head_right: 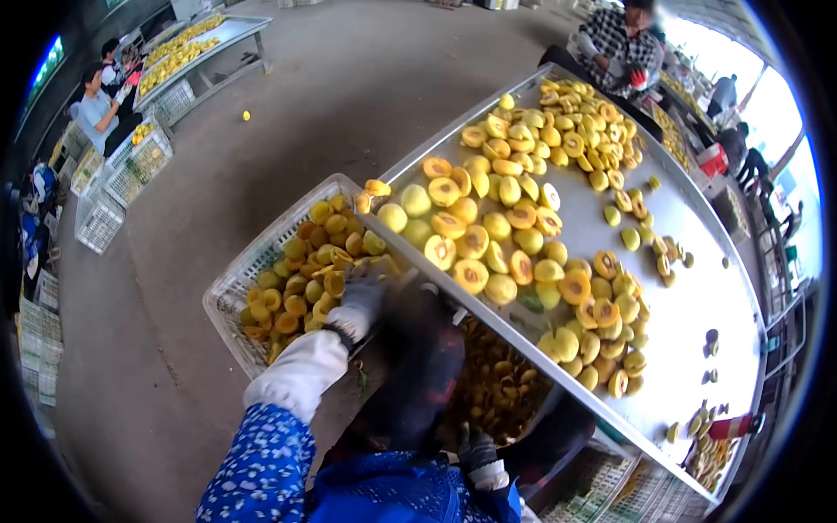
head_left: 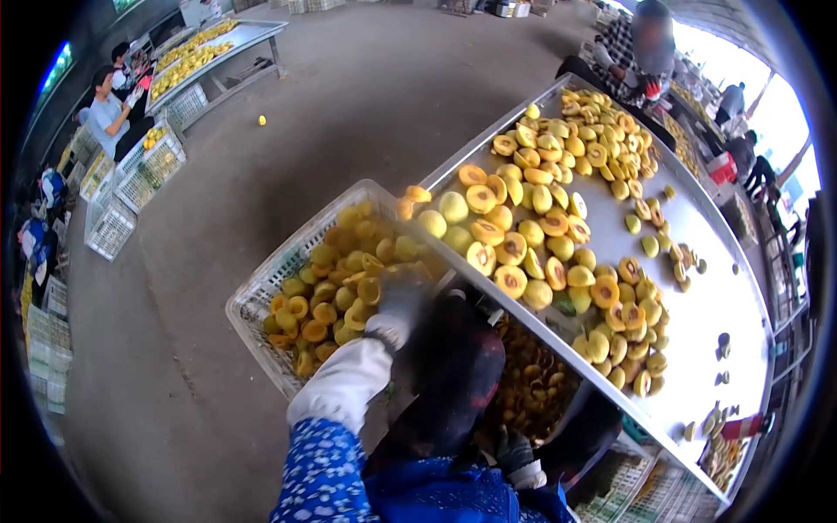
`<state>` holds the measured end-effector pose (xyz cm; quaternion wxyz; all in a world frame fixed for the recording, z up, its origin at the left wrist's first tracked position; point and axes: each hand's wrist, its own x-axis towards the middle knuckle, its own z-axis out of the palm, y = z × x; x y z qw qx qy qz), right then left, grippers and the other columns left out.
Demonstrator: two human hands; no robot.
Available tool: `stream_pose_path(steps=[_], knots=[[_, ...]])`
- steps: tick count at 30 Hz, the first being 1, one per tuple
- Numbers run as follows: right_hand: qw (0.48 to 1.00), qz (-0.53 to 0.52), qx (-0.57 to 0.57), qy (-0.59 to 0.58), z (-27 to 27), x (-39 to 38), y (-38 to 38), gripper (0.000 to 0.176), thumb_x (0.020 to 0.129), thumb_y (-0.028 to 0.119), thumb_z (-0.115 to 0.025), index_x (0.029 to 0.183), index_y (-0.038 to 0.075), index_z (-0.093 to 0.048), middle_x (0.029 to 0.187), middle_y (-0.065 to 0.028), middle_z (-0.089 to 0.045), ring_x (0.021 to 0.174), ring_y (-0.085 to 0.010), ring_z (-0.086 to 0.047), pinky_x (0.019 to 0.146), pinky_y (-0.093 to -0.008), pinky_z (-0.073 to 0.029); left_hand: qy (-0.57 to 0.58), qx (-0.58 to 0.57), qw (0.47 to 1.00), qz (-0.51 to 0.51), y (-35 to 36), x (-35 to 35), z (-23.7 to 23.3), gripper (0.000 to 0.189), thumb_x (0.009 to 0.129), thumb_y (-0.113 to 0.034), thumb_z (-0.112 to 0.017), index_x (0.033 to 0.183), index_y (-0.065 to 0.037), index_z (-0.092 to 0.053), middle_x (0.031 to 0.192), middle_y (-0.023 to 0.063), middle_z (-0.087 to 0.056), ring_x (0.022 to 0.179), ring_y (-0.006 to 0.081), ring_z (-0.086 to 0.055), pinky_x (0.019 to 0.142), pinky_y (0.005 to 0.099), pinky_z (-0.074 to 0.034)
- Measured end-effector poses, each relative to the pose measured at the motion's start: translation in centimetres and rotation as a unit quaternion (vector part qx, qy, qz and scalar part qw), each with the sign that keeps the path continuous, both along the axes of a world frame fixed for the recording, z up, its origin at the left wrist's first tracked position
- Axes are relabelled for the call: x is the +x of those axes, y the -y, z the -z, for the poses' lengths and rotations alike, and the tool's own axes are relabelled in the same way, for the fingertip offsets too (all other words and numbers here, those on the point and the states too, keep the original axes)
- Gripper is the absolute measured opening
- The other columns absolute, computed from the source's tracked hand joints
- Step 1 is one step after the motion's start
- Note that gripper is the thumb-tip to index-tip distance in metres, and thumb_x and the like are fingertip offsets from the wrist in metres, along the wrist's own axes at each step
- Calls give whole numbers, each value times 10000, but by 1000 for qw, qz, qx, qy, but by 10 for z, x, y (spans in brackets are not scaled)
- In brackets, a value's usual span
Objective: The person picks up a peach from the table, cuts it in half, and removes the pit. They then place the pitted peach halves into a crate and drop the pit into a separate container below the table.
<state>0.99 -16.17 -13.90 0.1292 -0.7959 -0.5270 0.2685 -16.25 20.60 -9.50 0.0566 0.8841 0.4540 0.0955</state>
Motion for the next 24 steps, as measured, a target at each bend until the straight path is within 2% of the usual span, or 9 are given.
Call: stream_pose_path(steps=[2, 5, 7, 11, 14, 16, 19, 22, 24], knots=[[998, -48, 28, 43, -16, -1, -2, 370, 958, 276, -341, 1016, 5, -585, 949, -260, -604, 892, -427, -559, 743, -514, -438, 9, -72, 997, 33, -14, 21, -42, 345, 846, -306, -504, 1168, -192, -543, 1274, 102, -489, 1158, 325, -470, 1032, 612, -155], [992, 102, -57, -40, -18, -2, -10, 349, 949, 275, -362, 1069, 19, -565, 971, -246, -604, 881, -441, -557, 749, -505, -440, -79, -34, 996, -2, -66, 25, 0, 407, 883, -204, -424, 1265, -341, -452, 1178, 78, -556, 1063, 325, -535, 1033, 634, -168], [995, 79, -48, -43, -39, -4, -20, 346, 946, 272, -372, 1089, 17, -556, 983, -244, -600, 895, -439, -556, 767, -491, -440, -94, -6, 994, 55, -73, 13, 8, 409, 888, -178, -410, 1260, -344, -451, 1074, 75, -591, 992, 310, -554, 1026, 645, -168], [993, 82, -44, -67, -18, 6, -27, 394, 899, 239, -463, 1238, 39, -474, 1108, -262, -539, 974, -445, -520, 836, -518, -421, -179, -54, 982, 18, -84, -40, 50, 383, 873, -244, -455, 1248, -321, -455, 1130, 79, -546, 1013, 292, -552, 1019, 635, -182], [995, -20, -26, -90, -10, 6, -22, 420, 899, 246, -468, 1269, 48, -457, 1145, -265, -527, 994, -456, -514, 840, -513, -423, -199, -29, 979, -21, -54, -99, 47, 306, 848, -281, -494, 1153, -283, -516, 1155, 83, -521, 1045, 292, -537, 958, 615, -265], [979, -181, 35, 83, 18, 13, -3, 405, 908, 219, -457, 1293, 94, -455, 1165, -256, -516, 985, -442, -527, 832, -492, -437, -220, -38, 972, -67, -26, -136, 51, 296, 824, -297, -528, 1119, -275, -535, 1162, 78, -505, 1061, 297, -522, 915, 589, -324], [991, -115, -60, 11, -5, 4, -18, 418, 903, 219, -459, 1304, 102, -444, 1193, -256, -501, 988, -435, -534, 815, -494, -446, -176, -87, 974, -109, 0, -184, 78, 374, 806, -294, -553, 1172, -234, -512, 1185, 80, -515, 1100, 293, -509, 875, 543, -372], [992, -121, -39, -19, 3, 11, -10, 481, 883, 230, -473, 1334, 79, -396, 1195, -271, -496, 1001, -442, -530, 807, -510, -444, -252, -231, 922, -179, -1, -181, 27, 443, 825, -309, -551, 1241, -183, -467, 1191, 74, -551, 1052, 268, -569, 831, 471, -438], [986, -166, -11, 35, 6, 11, -7, 477, 878, 222, -475, 1327, 80, -397, 1212, -275, -486, 1009, -447, -528, 793, -512, -447, -355, -237, 896, -124, -6, -172, -14, 406, 827, -391, -545, 1176, -183, -544, 1064, 87, -627, 956, 261, -623, 785, 418, -479]])
